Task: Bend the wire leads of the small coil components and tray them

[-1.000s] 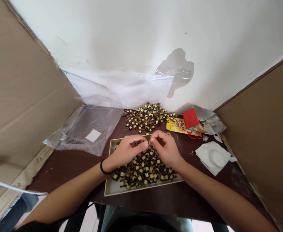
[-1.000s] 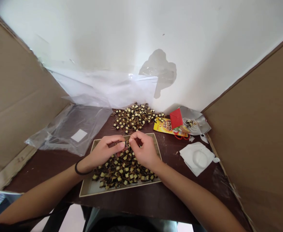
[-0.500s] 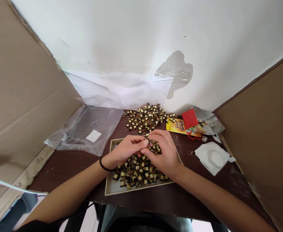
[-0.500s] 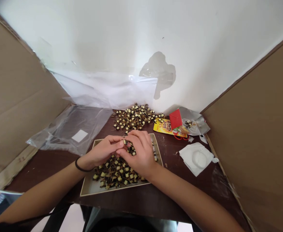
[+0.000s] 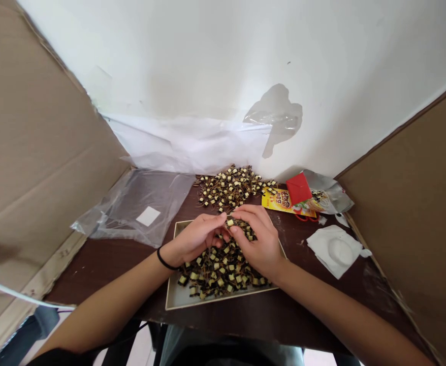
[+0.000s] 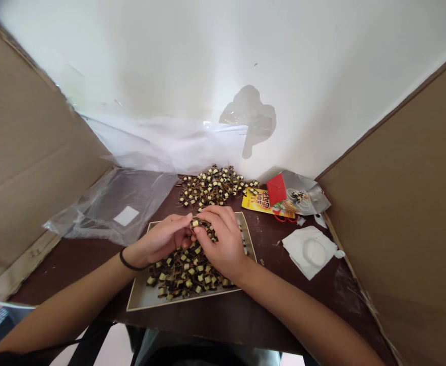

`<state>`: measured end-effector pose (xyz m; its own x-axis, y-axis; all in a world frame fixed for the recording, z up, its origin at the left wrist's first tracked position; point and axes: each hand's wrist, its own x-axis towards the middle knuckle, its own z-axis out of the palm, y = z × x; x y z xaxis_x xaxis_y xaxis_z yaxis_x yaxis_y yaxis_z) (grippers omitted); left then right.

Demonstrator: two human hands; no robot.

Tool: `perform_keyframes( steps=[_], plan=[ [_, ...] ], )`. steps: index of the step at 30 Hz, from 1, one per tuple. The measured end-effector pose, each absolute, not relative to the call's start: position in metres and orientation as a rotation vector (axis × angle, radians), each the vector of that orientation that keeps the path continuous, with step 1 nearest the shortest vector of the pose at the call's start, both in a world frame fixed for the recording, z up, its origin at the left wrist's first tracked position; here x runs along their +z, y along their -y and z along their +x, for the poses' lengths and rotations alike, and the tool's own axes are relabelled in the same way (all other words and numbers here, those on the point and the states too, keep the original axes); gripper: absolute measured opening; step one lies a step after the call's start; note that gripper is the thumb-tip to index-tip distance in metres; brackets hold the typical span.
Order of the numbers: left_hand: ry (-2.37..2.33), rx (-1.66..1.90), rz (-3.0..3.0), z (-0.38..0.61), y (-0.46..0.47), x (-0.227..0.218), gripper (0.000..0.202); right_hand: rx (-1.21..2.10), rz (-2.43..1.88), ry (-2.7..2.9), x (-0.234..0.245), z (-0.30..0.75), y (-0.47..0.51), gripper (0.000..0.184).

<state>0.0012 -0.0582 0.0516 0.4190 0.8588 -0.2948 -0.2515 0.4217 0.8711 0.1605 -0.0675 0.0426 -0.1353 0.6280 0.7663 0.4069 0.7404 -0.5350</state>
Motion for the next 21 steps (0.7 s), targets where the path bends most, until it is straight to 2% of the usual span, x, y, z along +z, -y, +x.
perform_keyframes(
  steps=[4, 9, 21],
  plan=[
    [-0.83, 0.787, 0.864, 0.0014, 0.0599, 0.053, 0.043, 0.184, -0.792, 1.783, 0.0436, 0.1616, 0.069, 0.024],
    [-0.763, 0.759, 0.856, 0.0006, 0.0609, 0.0514, 0.036, 0.219, -0.808, 1.767, 0.0435, 0.1614, 0.0689, 0.017],
    [-0.656, 0.74, 0.719, -0.0027, 0.0594, 0.0485, 0.033, 0.422, -0.708, 1.76, 0.0432, 0.161, 0.0652, 0.03]
  ],
)
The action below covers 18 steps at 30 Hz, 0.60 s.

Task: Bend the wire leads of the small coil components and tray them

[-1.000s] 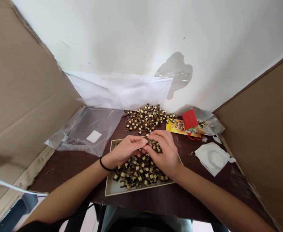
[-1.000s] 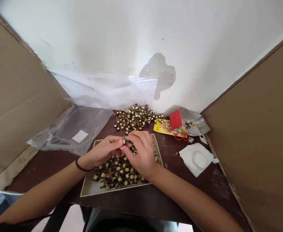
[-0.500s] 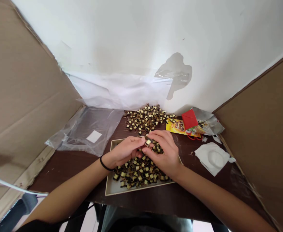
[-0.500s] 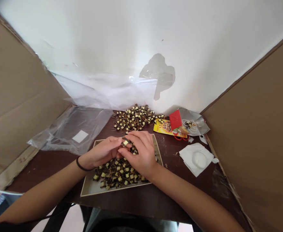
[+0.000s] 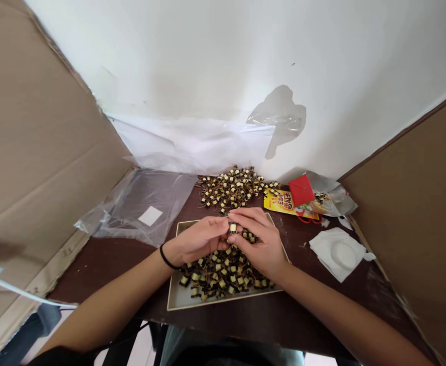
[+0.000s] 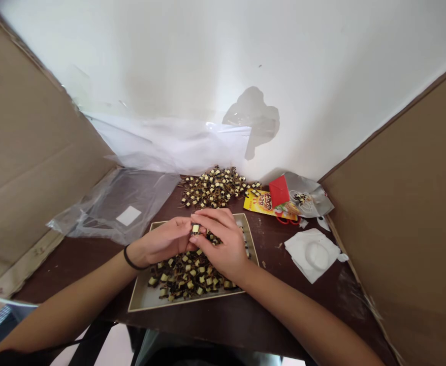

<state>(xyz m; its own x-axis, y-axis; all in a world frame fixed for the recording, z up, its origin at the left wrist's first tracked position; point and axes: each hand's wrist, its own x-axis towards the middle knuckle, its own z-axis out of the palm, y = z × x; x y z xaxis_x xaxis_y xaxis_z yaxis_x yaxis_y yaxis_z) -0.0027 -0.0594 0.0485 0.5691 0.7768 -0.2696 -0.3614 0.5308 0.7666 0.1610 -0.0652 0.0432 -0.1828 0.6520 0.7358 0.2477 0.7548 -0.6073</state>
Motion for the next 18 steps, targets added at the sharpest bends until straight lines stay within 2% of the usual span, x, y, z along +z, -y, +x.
perform_keyframes(
  steps=[9, 14, 18],
  plan=[
    [-0.649, 0.732, 0.713, -0.0032, 0.0581, 0.0459, 0.04, 0.433, -0.697, 1.743, 0.0473, 0.1615, 0.0676, 0.03],
    [-0.699, 0.735, 0.716, -0.0032, 0.0581, 0.0473, 0.041, 0.403, -0.706, 1.715, 0.0485, 0.1615, 0.0699, 0.015],
    [-0.711, 0.757, 0.713, -0.0022, 0.0587, 0.0486, 0.037, 0.366, -0.723, 1.721, 0.0472, 0.161, 0.07, 0.012]
  ],
)
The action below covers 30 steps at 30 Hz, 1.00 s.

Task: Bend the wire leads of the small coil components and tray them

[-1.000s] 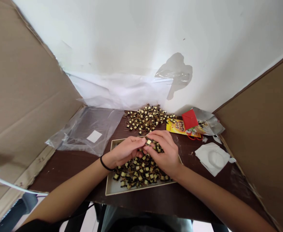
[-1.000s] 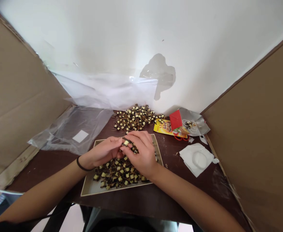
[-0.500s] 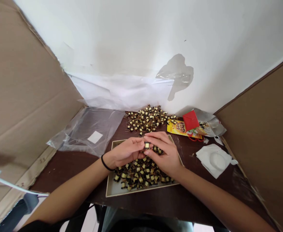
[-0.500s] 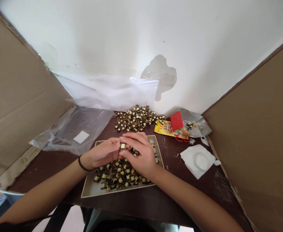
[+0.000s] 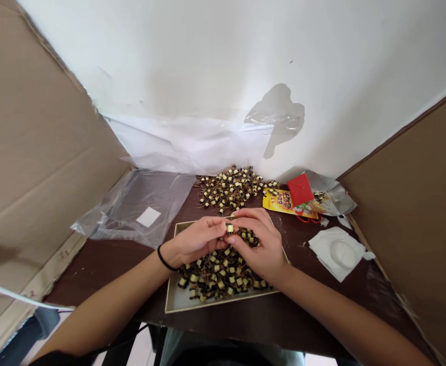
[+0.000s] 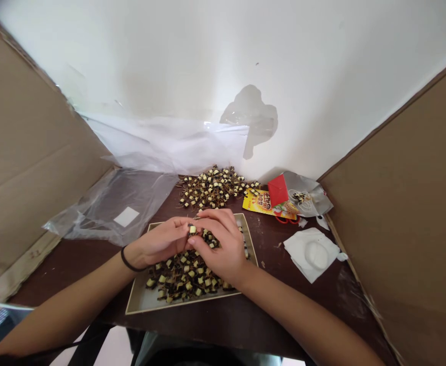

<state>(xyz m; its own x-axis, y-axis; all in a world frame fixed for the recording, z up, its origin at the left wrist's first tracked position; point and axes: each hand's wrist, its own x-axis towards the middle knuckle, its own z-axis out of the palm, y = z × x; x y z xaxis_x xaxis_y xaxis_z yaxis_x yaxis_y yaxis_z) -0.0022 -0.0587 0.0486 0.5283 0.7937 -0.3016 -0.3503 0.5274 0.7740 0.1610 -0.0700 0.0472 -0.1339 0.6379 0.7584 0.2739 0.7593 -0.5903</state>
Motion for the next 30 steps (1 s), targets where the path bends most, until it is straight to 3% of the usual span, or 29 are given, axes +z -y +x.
perform_keyframes(
  steps=[15, 24, 30],
  plan=[
    [-0.823, 0.854, 0.713, -0.0003, 0.0556, 0.0458, 0.036, 0.215, -0.776, 1.74, 0.0436, 0.1612, 0.0686, 0.018],
    [-0.866, 0.874, 0.736, -0.0008, 0.0555, 0.0439, 0.035, 0.296, -0.813, 1.84, 0.0488, 0.1626, 0.0711, 0.023],
    [-0.863, 0.847, 0.836, 0.0005, 0.0584, 0.0423, 0.035, 0.344, -0.798, 1.825, 0.0514, 0.1626, 0.0708, 0.014]
  ],
)
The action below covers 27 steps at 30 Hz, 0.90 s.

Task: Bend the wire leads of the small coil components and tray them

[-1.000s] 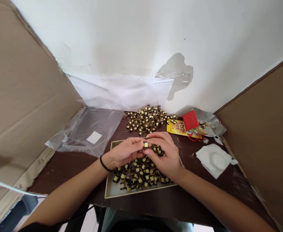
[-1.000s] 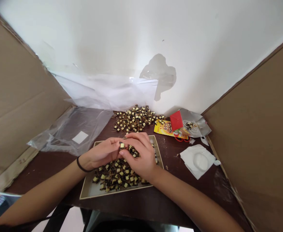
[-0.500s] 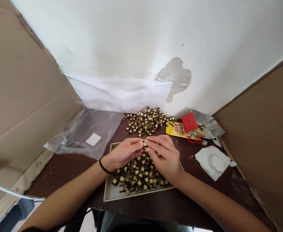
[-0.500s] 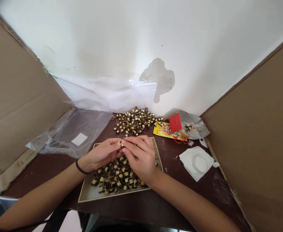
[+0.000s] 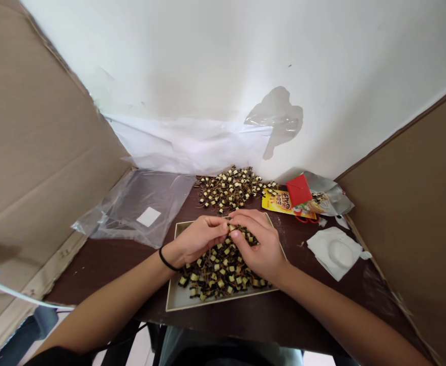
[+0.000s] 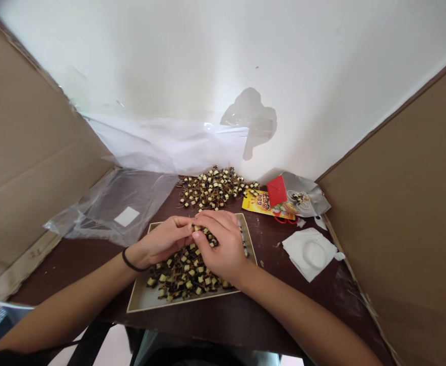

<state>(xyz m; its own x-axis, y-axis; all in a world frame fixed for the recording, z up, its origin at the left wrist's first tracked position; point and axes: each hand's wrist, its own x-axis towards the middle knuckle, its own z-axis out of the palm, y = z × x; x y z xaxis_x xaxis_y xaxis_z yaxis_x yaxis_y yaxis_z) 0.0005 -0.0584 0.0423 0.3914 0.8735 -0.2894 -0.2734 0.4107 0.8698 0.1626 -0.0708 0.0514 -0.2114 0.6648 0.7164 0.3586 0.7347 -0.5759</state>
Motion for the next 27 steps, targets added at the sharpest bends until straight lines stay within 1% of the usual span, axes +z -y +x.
perform_keyframes(
  steps=[3, 5, 9, 11, 14, 18, 22, 27],
  plan=[
    [-0.873, 0.824, 0.908, 0.001, 0.059, 0.044, 0.039, 0.366, -0.798, 1.815, 0.05, 0.162, 0.071, 0.008],
    [-0.893, 0.874, 0.996, 0.001, 0.059, 0.046, 0.039, 0.414, -0.792, 1.782, 0.047, 0.162, 0.072, 0.008],
    [-0.965, 1.028, 1.405, -0.001, 0.059, 0.054, 0.035, 0.535, -0.776, 1.557, 0.04, 0.16, 0.075, 0.015],
    [-0.969, 1.059, 1.581, -0.002, 0.06, 0.057, 0.033, 0.686, -0.773, 1.525, 0.039, 0.16, 0.076, 0.019],
    [-0.986, 1.126, 1.662, -0.002, 0.06, 0.058, 0.031, 0.987, -0.808, 1.526, 0.043, 0.159, 0.074, 0.026],
    [-1.054, 1.17, 1.722, -0.002, 0.06, 0.056, 0.024, 1.299, -0.857, 1.434, 0.046, 0.159, 0.069, 0.027],
    [-1.123, 1.262, 1.777, -0.002, 0.059, 0.054, 0.015, 1.49, -0.878, 1.25, 0.044, 0.159, 0.064, 0.029],
    [-1.157, 1.216, 1.787, -0.002, 0.058, 0.054, 0.013, 1.651, -0.87, 1.13, 0.042, 0.159, 0.061, 0.029]
  ],
)
